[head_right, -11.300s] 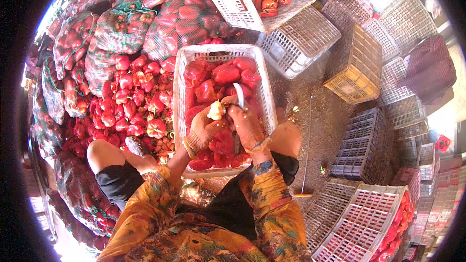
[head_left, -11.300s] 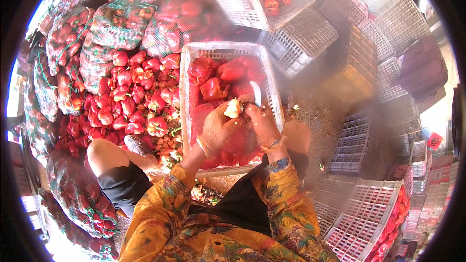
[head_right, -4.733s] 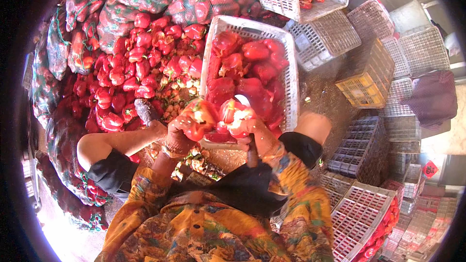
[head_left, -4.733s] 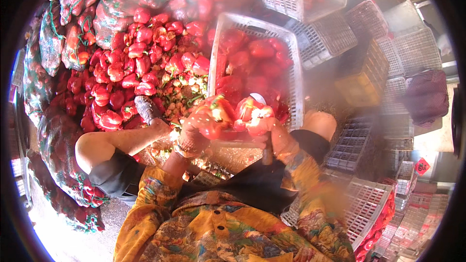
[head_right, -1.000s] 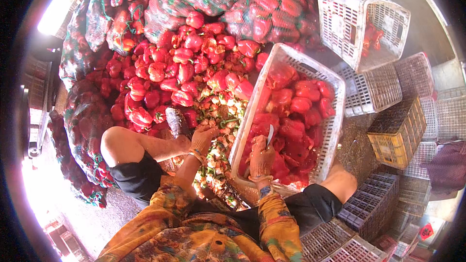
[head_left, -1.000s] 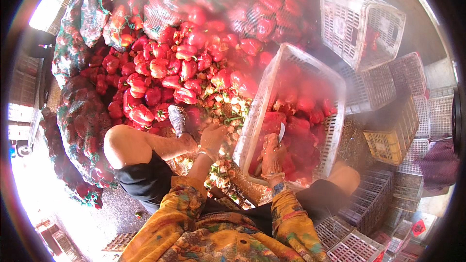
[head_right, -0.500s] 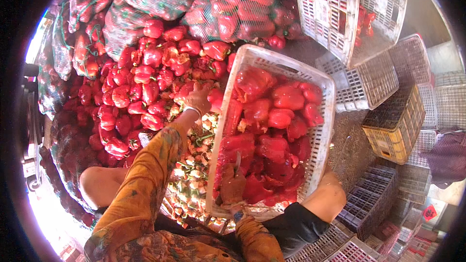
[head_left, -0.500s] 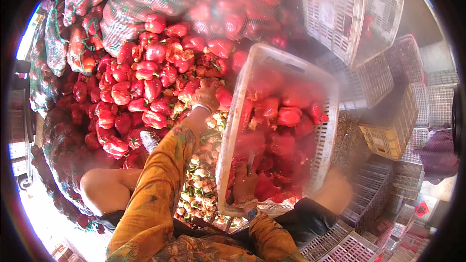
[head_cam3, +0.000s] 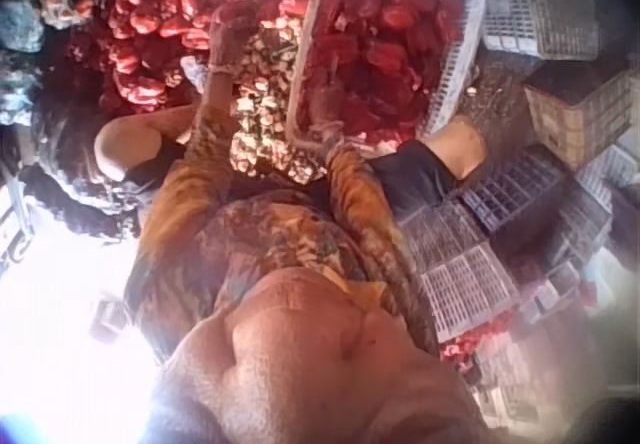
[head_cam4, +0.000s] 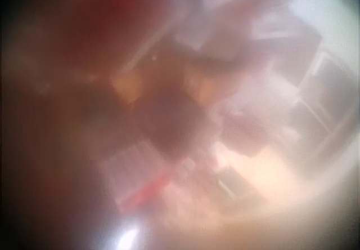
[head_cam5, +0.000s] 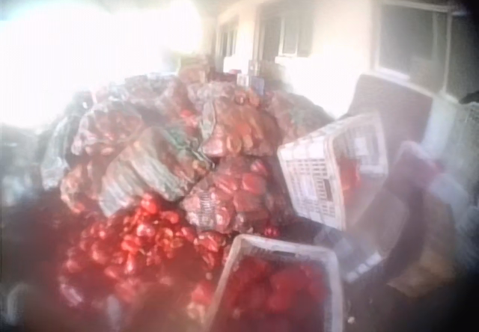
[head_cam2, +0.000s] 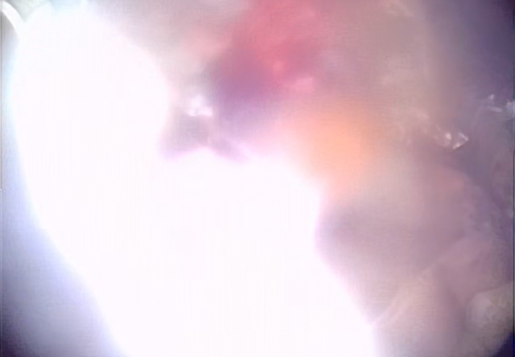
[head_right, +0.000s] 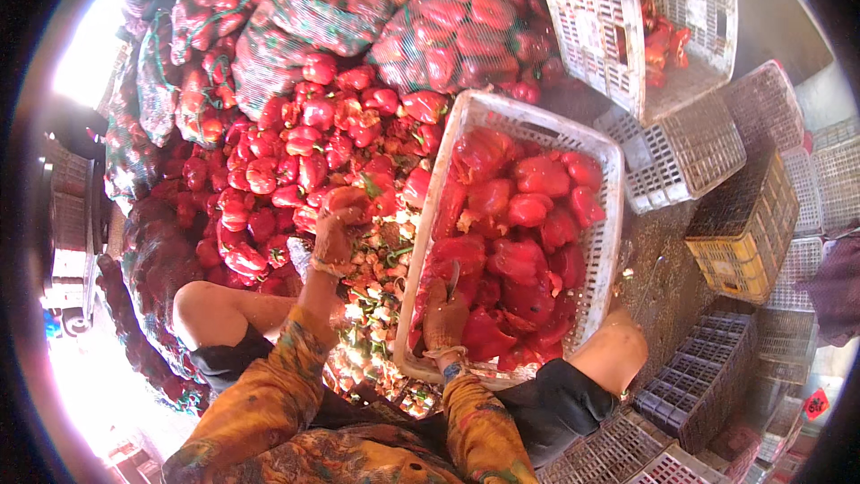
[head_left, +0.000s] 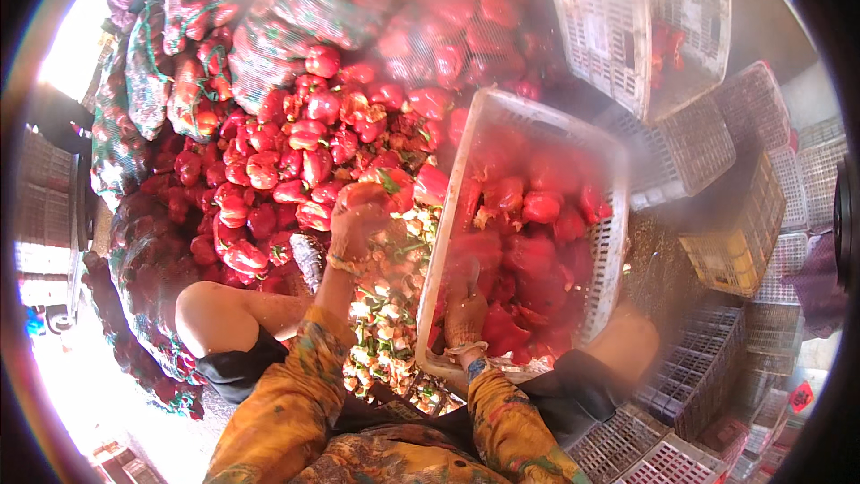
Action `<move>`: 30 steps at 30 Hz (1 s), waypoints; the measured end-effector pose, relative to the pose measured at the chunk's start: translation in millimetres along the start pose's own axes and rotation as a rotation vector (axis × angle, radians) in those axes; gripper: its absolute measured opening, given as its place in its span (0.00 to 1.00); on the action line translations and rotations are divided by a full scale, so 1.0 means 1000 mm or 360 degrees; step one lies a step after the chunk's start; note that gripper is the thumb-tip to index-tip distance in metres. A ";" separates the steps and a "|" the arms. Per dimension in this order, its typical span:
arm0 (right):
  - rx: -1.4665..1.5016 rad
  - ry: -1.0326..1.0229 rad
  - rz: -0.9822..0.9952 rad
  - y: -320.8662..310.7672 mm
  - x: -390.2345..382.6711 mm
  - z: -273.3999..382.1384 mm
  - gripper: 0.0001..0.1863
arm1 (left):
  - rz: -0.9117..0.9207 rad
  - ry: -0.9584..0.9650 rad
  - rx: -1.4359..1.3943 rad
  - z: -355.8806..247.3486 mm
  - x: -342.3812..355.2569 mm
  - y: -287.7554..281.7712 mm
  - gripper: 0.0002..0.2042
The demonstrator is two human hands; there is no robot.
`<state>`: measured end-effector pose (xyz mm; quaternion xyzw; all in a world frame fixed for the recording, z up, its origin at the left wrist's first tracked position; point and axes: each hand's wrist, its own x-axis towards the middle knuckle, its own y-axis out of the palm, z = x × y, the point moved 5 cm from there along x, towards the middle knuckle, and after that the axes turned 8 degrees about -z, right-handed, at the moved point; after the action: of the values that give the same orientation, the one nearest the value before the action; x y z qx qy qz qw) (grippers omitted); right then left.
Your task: The person cores red bell peppers using a knife by hand and places the finished peppers into a plastic crate.
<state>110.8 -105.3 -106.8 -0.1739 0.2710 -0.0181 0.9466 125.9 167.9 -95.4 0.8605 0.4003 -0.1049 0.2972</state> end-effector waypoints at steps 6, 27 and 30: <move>0.0421 -0.0289 -0.0279 -0.031 -0.025 0.039 0.21 | 0.0630 0.0469 0.0383 -0.045 -0.085 0.050 0.23; 0.1155 -0.0240 -0.0391 -0.150 -0.026 0.094 0.16 | 0.0934 0.0202 0.0792 0.023 -0.192 0.108 0.19; 0.0990 -0.0283 -0.0288 -0.154 -0.010 0.097 0.16 | 0.0904 0.0198 0.0831 0.042 -0.179 0.105 0.23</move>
<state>161.4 -217.7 27.3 0.0990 0.1525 -0.1685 0.9688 89.6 -22.1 -9.0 0.9884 0.1233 -0.0645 0.0604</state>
